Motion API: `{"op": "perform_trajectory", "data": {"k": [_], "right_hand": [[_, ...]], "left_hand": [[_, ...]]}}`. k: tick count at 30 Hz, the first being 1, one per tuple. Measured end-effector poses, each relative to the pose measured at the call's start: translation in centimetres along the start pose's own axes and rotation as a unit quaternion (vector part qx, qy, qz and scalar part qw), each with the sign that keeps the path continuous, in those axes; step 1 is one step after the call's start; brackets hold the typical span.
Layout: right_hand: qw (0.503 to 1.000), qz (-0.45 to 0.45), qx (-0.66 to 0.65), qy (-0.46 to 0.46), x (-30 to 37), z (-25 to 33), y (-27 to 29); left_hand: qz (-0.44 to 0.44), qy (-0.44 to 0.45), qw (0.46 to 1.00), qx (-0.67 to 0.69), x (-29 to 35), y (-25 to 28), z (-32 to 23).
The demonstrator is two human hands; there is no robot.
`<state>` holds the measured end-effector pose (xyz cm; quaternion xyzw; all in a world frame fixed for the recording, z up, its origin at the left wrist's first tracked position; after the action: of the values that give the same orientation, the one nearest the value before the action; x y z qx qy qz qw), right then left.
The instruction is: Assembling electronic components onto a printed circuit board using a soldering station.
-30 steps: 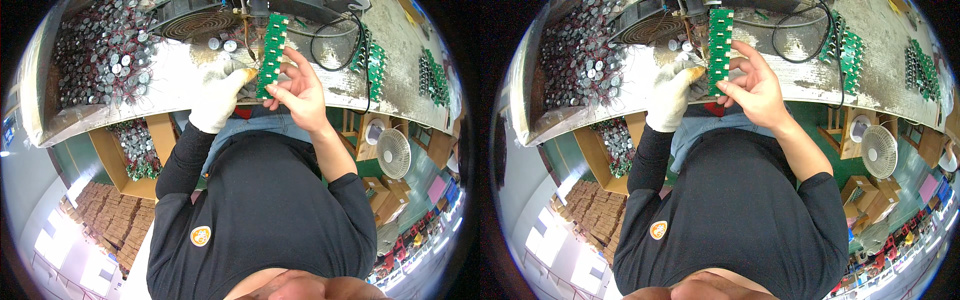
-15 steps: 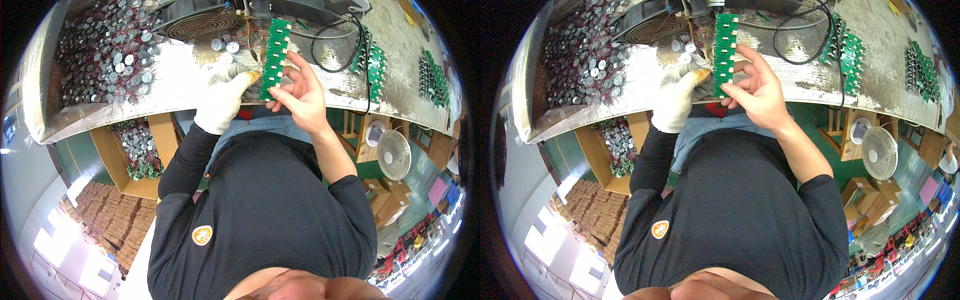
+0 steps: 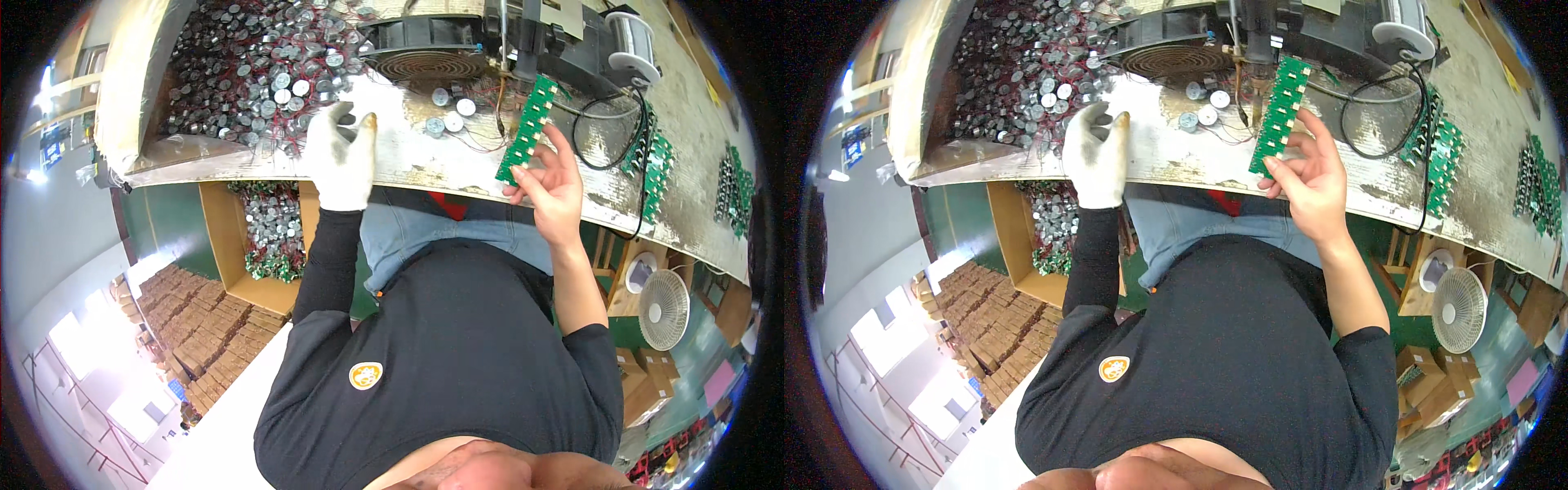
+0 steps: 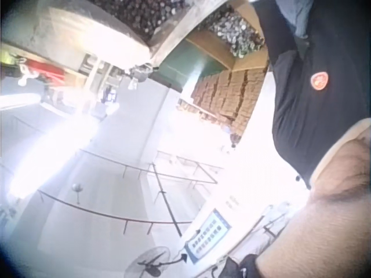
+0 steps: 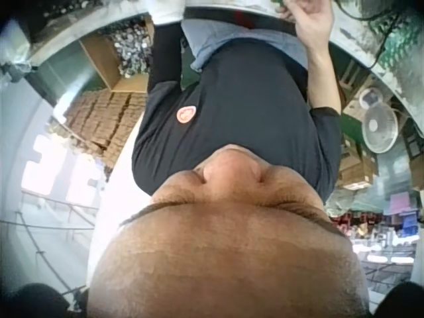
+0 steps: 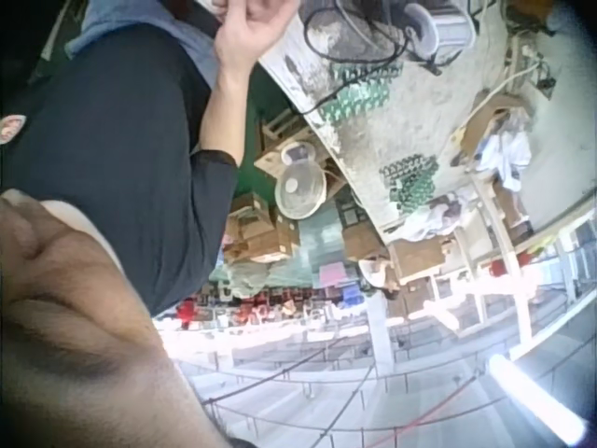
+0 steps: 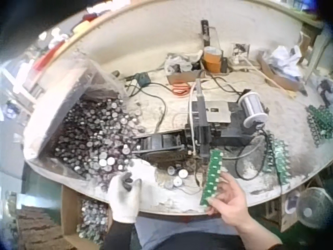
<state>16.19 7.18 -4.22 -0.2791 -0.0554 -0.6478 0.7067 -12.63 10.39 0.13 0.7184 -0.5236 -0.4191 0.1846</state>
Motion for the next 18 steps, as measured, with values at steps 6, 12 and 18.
{"op": "perform_trajectory", "data": {"k": [6,12,18], "right_hand": [[1.0,-0.002,0.012,0.006,0.1,-0.1,-0.2],[1.0,0.0,-0.003,0.008,0.1,-0.2,-0.2],[1.0,0.004,-0.008,-0.002,-0.1,-0.1,-0.2]], "left_hand": [[0.129,-0.043,0.978,-0.157,-2.7,-1.4,0.1],[0.111,-0.126,0.982,-0.09,-2.0,-1.6,-1.5],[0.205,-0.091,0.974,-0.028,3.1,-1.0,-3.6]]}}
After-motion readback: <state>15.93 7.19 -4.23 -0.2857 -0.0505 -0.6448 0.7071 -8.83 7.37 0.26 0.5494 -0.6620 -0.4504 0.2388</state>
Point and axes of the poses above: each hand's wrist, its own x-axis away from the middle knuckle, its own y-axis out of the back of the hand, z = x × y, the point moved 8 cm from there along -x, towards the middle knuckle, and after that the axes turned 14 degrees about -y, right-handed, at the moved point
